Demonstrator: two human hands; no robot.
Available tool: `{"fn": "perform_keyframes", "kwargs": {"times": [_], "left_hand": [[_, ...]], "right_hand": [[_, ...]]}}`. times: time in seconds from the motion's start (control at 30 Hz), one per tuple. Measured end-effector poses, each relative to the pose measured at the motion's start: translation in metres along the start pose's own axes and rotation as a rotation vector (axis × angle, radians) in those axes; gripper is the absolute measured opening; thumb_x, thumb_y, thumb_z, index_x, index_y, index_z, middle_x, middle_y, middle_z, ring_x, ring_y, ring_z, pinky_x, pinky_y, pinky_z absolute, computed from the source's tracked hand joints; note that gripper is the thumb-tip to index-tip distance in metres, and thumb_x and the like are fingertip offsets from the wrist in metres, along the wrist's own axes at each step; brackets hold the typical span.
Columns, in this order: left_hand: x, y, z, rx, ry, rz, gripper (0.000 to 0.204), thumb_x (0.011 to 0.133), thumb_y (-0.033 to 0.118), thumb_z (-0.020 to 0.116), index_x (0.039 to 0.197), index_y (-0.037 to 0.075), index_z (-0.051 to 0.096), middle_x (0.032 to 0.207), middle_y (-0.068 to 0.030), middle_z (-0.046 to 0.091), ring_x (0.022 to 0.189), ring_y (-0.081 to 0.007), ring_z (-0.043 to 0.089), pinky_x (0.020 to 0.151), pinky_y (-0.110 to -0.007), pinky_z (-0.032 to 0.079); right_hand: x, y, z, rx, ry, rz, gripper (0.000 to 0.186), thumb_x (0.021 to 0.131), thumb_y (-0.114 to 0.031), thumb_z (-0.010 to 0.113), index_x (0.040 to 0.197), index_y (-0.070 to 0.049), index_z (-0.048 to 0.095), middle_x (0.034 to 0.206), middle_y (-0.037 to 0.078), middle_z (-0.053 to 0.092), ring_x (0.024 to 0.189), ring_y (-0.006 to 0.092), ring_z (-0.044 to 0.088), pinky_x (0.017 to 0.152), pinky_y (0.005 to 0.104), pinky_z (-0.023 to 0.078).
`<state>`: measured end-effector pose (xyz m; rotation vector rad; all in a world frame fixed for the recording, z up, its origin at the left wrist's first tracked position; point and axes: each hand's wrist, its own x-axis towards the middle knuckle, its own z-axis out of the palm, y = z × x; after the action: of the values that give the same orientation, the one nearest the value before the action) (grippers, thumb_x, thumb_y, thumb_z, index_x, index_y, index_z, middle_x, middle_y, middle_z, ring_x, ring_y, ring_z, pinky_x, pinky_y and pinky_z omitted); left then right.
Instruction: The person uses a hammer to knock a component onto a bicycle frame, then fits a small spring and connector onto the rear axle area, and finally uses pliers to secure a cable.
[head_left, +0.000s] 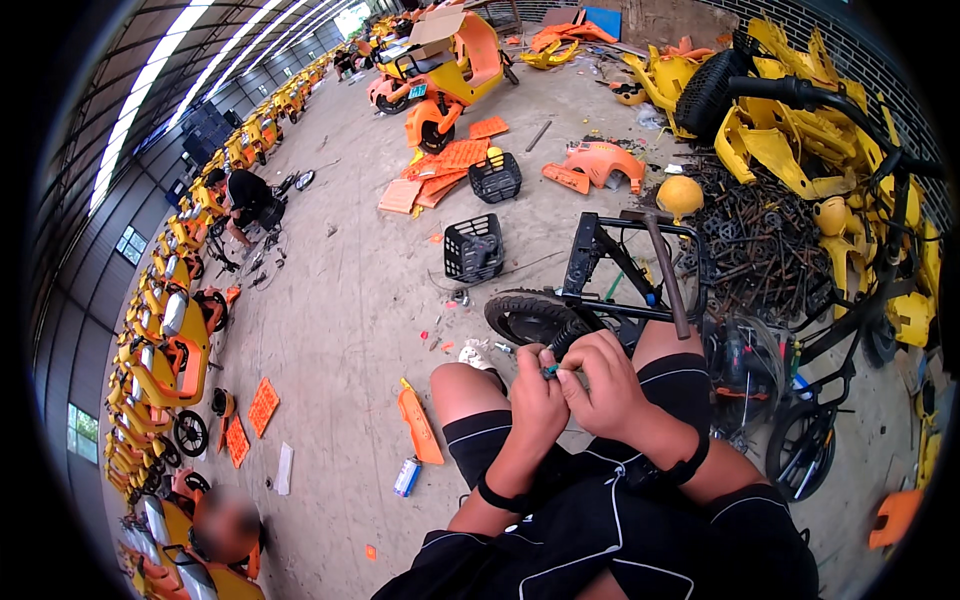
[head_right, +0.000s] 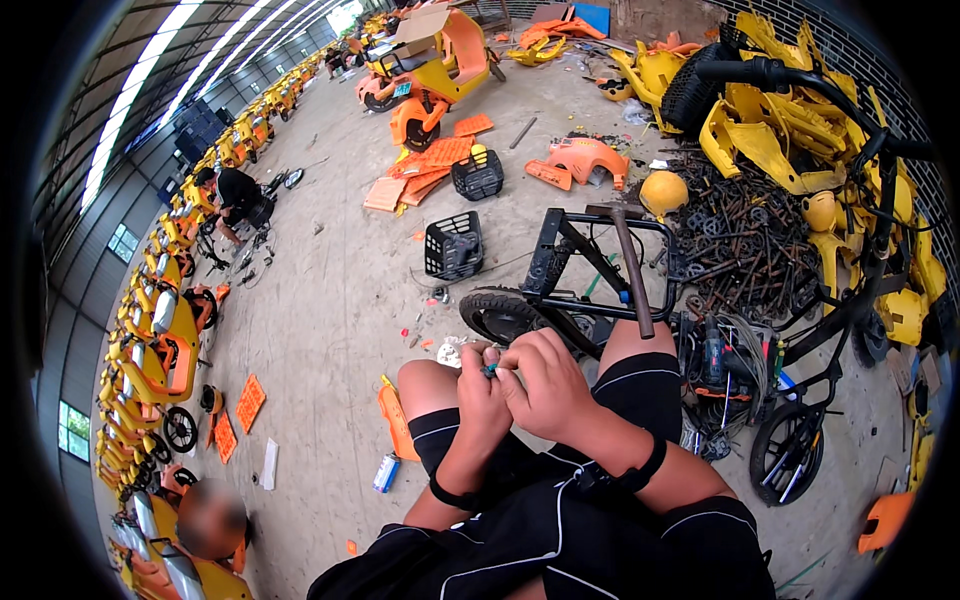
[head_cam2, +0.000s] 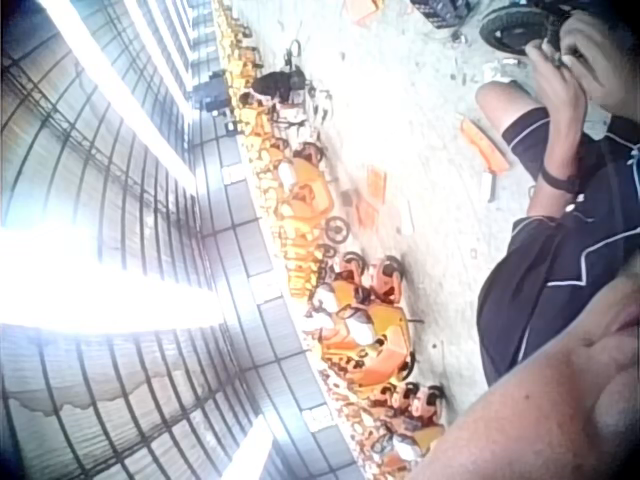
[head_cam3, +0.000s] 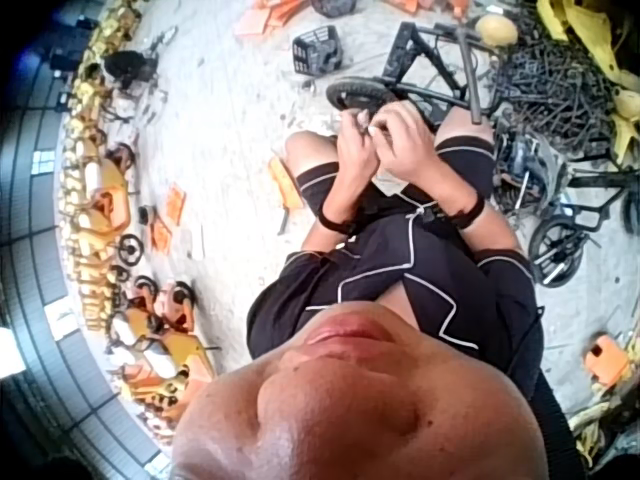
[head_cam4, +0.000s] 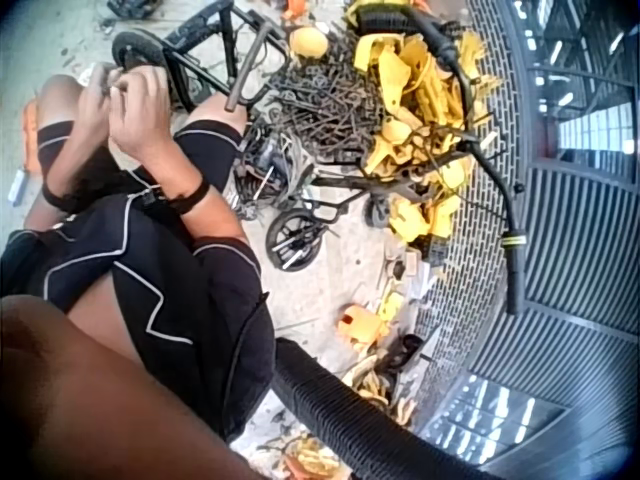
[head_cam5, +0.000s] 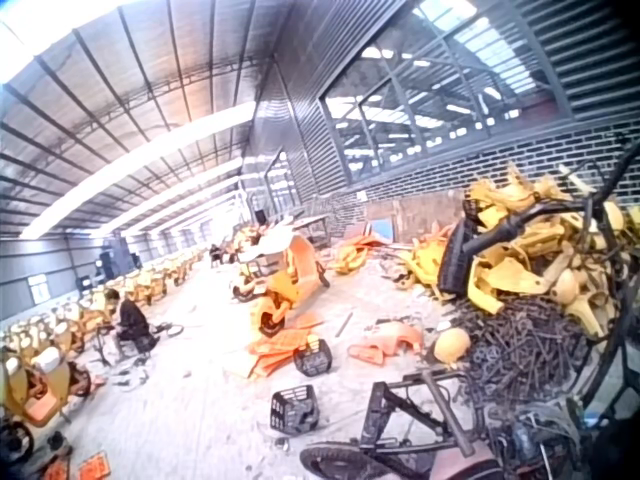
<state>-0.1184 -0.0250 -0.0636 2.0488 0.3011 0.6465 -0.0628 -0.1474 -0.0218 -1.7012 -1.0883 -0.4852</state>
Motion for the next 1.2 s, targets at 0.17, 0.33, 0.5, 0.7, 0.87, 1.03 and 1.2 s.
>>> {"fn": "perform_keyframes", "kwargs": {"times": [0.17, 0.33, 0.5, 0.7, 0.87, 1.03, 1.2], "left_hand": [[0.003, 0.006, 0.000, 0.025, 0.035, -0.057, 0.013, 0.104, 0.014, 0.051, 0.104, 0.001, 0.050, 0.077, -0.0162, 0.060, 0.068, -0.0261, 0.059, 0.062, -0.039, 0.047], [0.008, -0.007, -0.007, 0.009, 0.120, -0.031, 0.018, 0.105, 0.018, 0.049, 0.106, -0.001, 0.051, 0.076, -0.0220, 0.062, 0.066, -0.0356, 0.063, 0.060, -0.043, 0.047], [0.012, 0.000, -0.006, -0.281, 0.080, 0.014, 0.014, 0.107, 0.016, 0.048, 0.102, 0.004, 0.054, 0.070, 0.0039, 0.046, 0.061, -0.0033, 0.039, 0.054, -0.022, 0.032], [0.000, 0.025, -0.022, -0.503, -0.054, -0.057, 0.012, 0.102, 0.013, 0.060, 0.105, 0.002, 0.062, 0.083, 0.0027, 0.058, 0.072, -0.0043, 0.048, 0.064, -0.021, 0.041], [0.001, 0.025, -0.022, -0.446, -0.014, -0.009, 0.014, 0.099, 0.011, 0.064, 0.107, 0.001, 0.065, 0.086, 0.0007, 0.063, 0.074, -0.0048, 0.053, 0.066, -0.021, 0.043], [0.002, 0.025, -0.022, -0.422, -0.008, -0.013, 0.014, 0.097, 0.010, 0.067, 0.108, 0.000, 0.067, 0.087, -0.0003, 0.065, 0.075, -0.0053, 0.054, 0.068, -0.022, 0.045], [0.004, 0.027, -0.018, -0.360, 0.004, 0.014, 0.015, 0.095, 0.010, 0.069, 0.105, 0.000, 0.069, 0.080, -0.0003, 0.063, 0.072, -0.0050, 0.051, 0.064, -0.022, 0.044]], "right_hand": [[0.001, 0.005, -0.002, 0.050, 0.082, 0.070, 0.009, 0.092, -0.006, 0.061, 0.092, 0.000, 0.055, 0.091, 0.014, 0.057, 0.081, 0.0299, 0.056, 0.073, 0.0376, 0.047], [0.001, 0.022, -0.016, 0.240, 0.160, 0.448, 0.014, 0.098, -0.012, 0.062, 0.099, 0.001, 0.058, 0.090, 0.007, 0.057, 0.077, 0.0146, 0.054, 0.071, 0.0290, 0.046], [0.007, 0.026, -0.018, 0.563, 0.073, 0.616, 0.013, 0.099, -0.014, 0.063, 0.100, -0.001, 0.060, 0.089, 0.000, 0.058, 0.080, 0.0062, 0.052, 0.072, 0.0249, 0.046], [0.010, 0.015, -0.030, 0.704, -0.105, 0.702, 0.016, 0.097, -0.016, 0.068, 0.101, -0.001, 0.065, 0.089, -0.002, 0.061, 0.081, 0.0050, 0.055, 0.071, 0.0227, 0.046], [0.013, 0.009, -0.030, 0.633, -0.178, 0.649, 0.015, 0.096, -0.014, 0.068, 0.097, 0.000, 0.065, 0.091, -0.001, 0.060, 0.082, 0.0067, 0.054, 0.073, 0.0239, 0.045], [0.015, 0.011, -0.024, 0.536, -0.152, 0.570, 0.015, 0.094, -0.014, 0.069, 0.097, 0.000, 0.067, 0.089, 0.002, 0.060, 0.078, 0.0091, 0.057, 0.070, 0.0259, 0.047], [0.015, 0.012, -0.028, 0.366, -0.158, 0.517, 0.015, 0.090, -0.014, 0.071, 0.095, 0.000, 0.068, 0.087, 0.005, 0.060, 0.075, 0.0124, 0.058, 0.067, 0.0271, 0.048]]}}
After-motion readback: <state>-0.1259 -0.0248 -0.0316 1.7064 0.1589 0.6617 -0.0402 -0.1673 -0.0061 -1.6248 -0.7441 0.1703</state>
